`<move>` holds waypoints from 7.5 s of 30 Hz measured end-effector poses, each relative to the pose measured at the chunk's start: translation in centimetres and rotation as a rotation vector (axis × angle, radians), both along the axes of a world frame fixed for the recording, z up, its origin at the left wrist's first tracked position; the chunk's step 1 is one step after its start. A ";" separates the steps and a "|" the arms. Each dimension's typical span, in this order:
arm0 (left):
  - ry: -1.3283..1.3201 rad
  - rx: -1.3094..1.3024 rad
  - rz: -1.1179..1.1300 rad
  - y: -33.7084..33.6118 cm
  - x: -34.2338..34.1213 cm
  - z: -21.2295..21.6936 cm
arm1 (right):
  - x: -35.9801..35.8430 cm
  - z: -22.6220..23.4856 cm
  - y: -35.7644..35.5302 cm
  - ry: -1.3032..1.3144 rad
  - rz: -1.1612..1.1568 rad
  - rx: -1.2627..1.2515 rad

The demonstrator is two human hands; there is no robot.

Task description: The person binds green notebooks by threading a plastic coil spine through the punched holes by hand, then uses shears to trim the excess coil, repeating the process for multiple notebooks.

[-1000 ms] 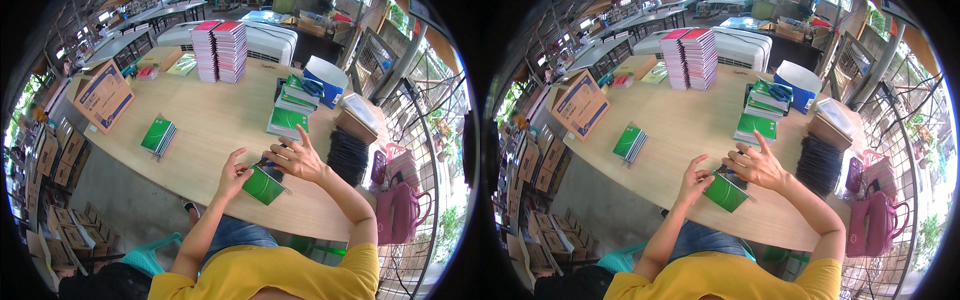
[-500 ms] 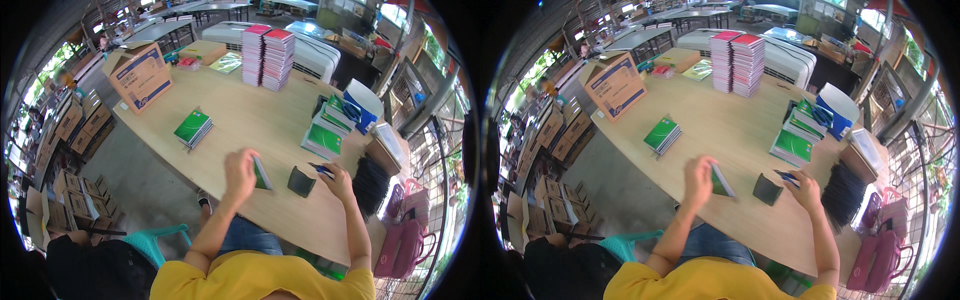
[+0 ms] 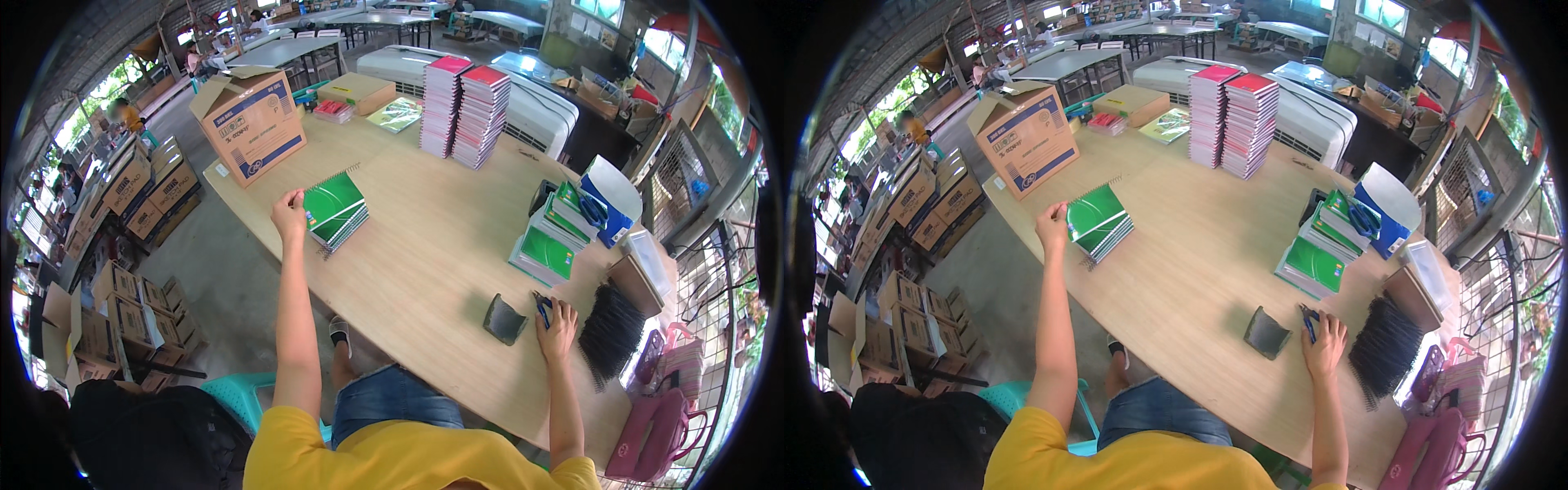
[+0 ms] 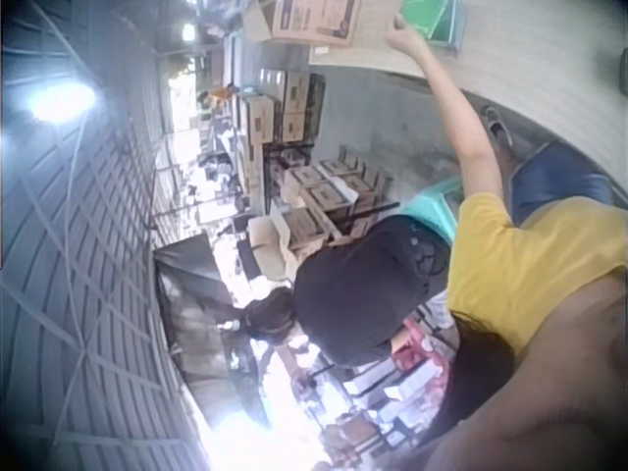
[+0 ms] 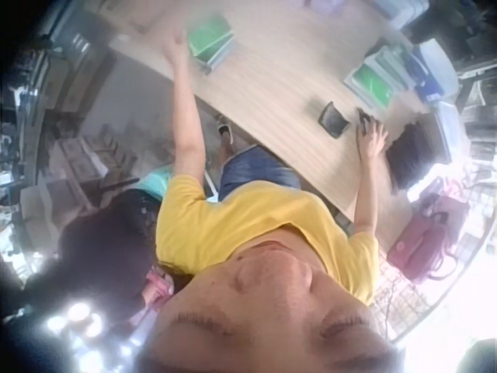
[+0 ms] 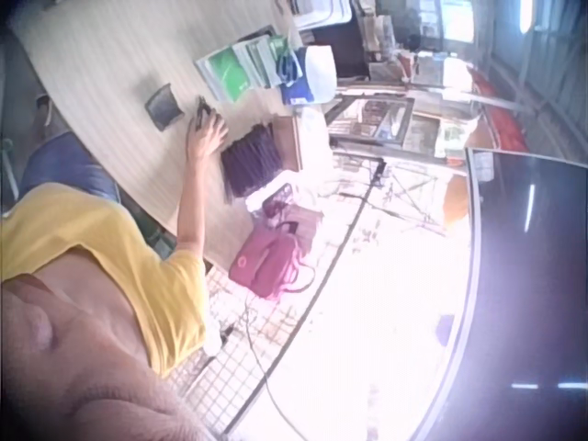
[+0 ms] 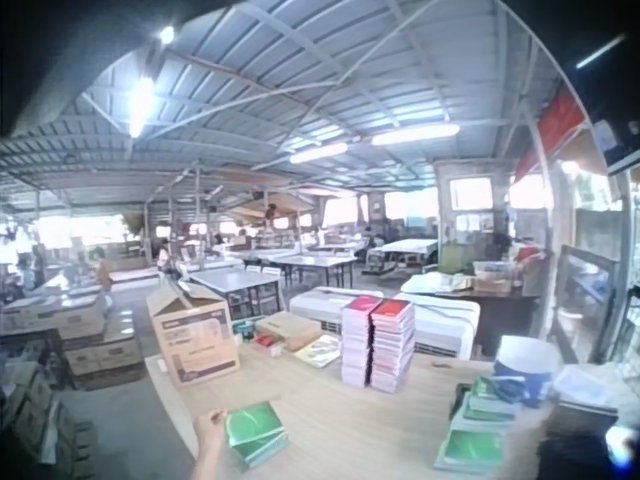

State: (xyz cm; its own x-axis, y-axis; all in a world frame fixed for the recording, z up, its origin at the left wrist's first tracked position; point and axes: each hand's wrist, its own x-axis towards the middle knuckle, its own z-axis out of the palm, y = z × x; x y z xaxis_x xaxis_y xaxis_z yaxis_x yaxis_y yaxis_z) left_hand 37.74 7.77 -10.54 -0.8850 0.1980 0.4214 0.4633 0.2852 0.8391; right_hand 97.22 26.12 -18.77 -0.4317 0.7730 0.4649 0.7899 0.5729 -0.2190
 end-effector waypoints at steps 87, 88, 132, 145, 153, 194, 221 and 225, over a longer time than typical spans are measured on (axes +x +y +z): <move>0.117 0.087 -1.088 3.9 40.4 -8.3 | 7.8 5.0 -7.8 0.294 0.085 -0.221; 0.128 0.092 -1.092 3.9 40.4 -8.3 | 7.1 5.5 -8.0 0.359 0.153 -0.266; 0.141 0.133 -1.046 4.1 40.6 -8.6 | 1.5 6.9 -9.2 0.255 0.242 -0.112; 0.081 0.134 -1.048 3.9 40.7 -8.5 | 0.7 7.2 -9.3 0.158 0.248 -0.088; 0.167 0.116 -1.038 3.5 40.2 -7.6 | -3.5 11.7 -4.8 -0.201 -0.084 -0.458; 0.048 0.130 -1.136 4.6 38.8 -7.3 | 1.0 7.6 -1.4 0.495 0.761 -1.104; -0.776 0.284 -1.428 6.0 34.4 -8.1 | -2.5 7.4 -1.5 0.303 0.643 -0.879; -0.724 0.237 -1.386 5.0 34.1 -6.8 | -0.4 6.5 0.0 0.193 0.351 -0.517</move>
State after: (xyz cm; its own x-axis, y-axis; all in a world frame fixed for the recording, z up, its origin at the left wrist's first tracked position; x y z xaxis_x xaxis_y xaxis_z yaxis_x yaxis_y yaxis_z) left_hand 71.88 12.81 -17.39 -0.0995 0.9844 0.1449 -0.2594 -0.1663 0.9514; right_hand 96.81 26.16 -12.27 -0.6451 0.7459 0.1656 0.4940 0.5725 -0.6544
